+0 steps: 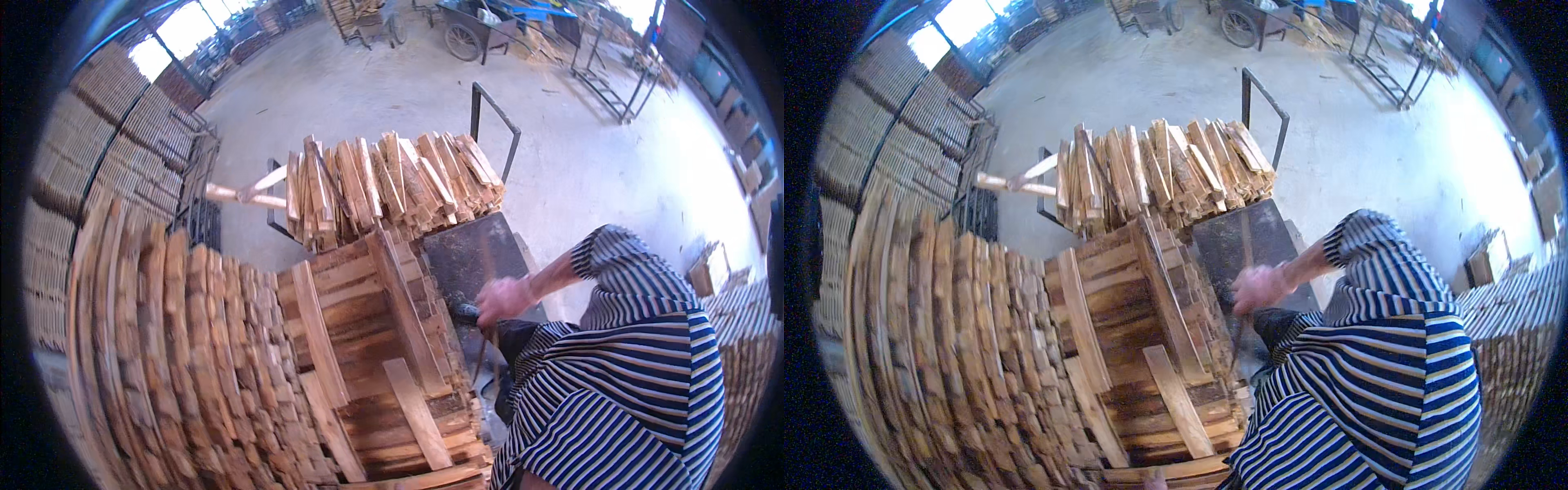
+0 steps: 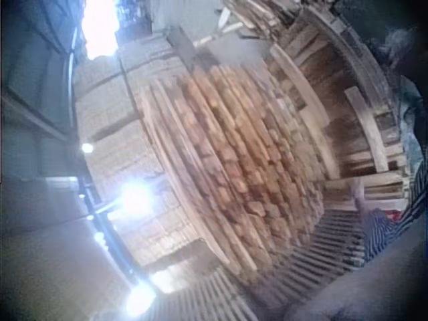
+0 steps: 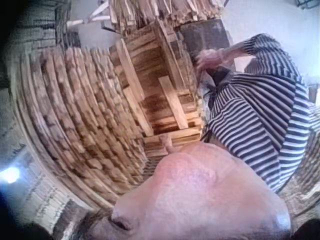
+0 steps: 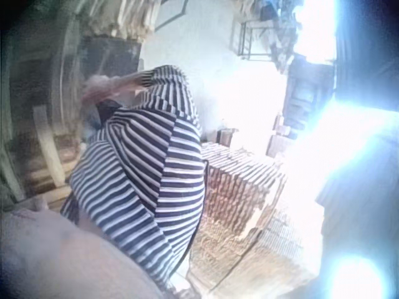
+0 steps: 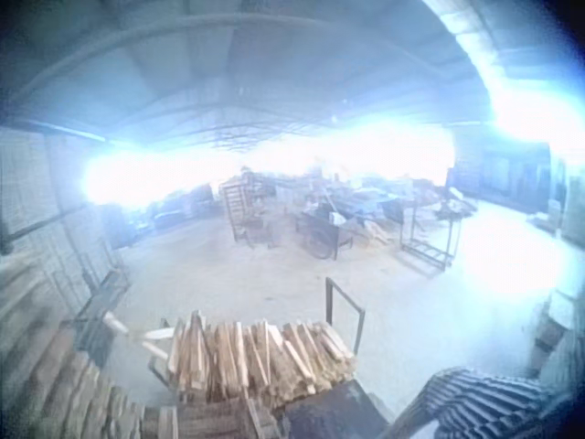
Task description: The person repeatedly picks up bundles of wooden planks from a large pile and stacks them onto a metal rack. The person wears pink gloves and a striped shirt while performing this repetitive manual labor in a workshop environment.
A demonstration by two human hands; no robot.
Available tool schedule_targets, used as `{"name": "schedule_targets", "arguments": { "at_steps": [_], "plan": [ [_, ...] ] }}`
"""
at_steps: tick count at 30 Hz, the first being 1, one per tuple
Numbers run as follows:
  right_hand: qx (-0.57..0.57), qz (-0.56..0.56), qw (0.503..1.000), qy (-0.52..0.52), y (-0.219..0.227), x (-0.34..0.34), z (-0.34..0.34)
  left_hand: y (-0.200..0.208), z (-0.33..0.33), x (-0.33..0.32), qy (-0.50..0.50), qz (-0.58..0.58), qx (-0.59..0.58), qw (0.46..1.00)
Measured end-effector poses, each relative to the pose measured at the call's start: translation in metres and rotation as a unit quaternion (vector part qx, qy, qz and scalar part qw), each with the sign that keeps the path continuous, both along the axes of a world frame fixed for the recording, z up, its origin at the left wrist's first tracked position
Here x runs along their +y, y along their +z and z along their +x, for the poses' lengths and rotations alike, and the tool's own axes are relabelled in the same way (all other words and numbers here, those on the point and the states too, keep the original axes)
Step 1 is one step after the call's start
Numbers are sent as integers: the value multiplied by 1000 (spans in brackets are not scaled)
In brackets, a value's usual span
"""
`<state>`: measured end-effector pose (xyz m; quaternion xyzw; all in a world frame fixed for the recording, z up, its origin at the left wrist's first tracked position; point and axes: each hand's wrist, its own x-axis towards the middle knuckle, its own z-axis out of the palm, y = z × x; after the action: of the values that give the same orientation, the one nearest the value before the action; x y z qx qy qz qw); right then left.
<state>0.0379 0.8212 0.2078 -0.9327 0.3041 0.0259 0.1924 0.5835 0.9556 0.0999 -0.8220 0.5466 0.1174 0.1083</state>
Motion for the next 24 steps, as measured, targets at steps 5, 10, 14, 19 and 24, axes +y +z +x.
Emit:
{"name": "schedule_targets", "arguments": {
  "at_steps": [5, 10, 14, 19, 24],
  "plan": [
    [206, 31, 941, -265, 7, 4, -317, 13, -67, -70, -49, 10, 67, 997],
    [456, 71, 749, -475, 52, 1, -600, 41, -107, -105, -14, 39, 123, 992],
    [355, 24, 694, -626, 31, -17, -634, 46, -117, -106, 32, 46, 180, 982],
    [26, 127, 609, -782, -41, -45, -437, 65, -120, -118, 128, -6, 349, 929],
    [62, 288, 783, -548, -40, -48, -308, 122, -180, -225, 59, -147, 371, 915]
  ]
}}
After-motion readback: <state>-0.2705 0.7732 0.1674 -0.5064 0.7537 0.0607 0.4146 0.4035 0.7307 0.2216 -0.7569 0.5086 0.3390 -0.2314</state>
